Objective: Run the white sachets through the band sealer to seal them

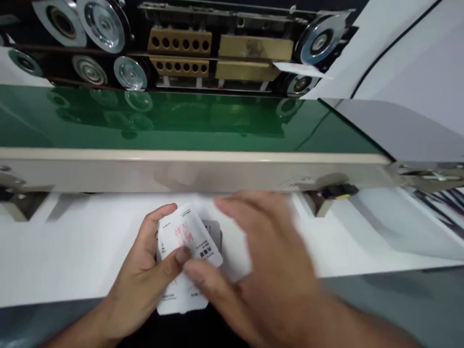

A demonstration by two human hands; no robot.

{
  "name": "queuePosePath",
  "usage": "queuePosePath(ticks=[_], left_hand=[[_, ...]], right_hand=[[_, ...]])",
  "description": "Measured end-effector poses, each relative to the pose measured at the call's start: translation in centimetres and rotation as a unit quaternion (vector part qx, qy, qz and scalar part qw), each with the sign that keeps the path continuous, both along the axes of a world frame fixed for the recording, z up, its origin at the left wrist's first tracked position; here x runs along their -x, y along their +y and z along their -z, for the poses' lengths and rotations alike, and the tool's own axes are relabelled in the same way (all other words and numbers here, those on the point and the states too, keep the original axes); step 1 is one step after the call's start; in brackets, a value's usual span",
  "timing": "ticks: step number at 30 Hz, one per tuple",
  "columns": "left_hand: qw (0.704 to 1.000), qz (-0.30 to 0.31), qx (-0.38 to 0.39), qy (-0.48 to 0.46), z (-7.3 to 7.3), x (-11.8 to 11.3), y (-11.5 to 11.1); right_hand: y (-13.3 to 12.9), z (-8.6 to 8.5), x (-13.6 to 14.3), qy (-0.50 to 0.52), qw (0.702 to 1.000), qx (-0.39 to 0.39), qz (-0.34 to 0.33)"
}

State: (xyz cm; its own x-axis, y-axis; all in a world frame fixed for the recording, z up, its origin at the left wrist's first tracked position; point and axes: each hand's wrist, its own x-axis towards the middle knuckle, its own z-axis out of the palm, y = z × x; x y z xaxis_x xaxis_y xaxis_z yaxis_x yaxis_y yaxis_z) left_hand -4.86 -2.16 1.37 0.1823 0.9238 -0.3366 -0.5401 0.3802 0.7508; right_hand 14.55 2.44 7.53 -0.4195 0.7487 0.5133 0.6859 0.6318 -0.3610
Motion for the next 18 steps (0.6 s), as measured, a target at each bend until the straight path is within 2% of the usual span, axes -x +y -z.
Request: queuePosePath(ticks=[3,6,10,15,18], left_hand=[[1.000,-0.007,0.000,0.005,0.0,0.0,0.2],[1.000,-0.007,0.000,0.025,-0.1,0.2,0.2],[0.999,-0.014,0.012,0.048,-0.4,0.2,0.1],[1.000,-0.016,0.021,-0.015,-0.4,-0.1,-0.2],[0.999,-0.031,0.020,0.014,-0.2,-0.1,-0.1]], right_hand=[[-1.6,3.2,2.4,-0.028,0.997,0.052,-0.054],[-1.4,4.2,3.1,-0.007,0.995,0.094,-0.020],[-1.5,4.5,2.8,0.098,0.977,0.189,0.018],[-1.0,4.0,1.8,0.287,0.909,0.293,0.072],[-0.5,2.6,0.7,0.345,0.879,0.316,0.087]])
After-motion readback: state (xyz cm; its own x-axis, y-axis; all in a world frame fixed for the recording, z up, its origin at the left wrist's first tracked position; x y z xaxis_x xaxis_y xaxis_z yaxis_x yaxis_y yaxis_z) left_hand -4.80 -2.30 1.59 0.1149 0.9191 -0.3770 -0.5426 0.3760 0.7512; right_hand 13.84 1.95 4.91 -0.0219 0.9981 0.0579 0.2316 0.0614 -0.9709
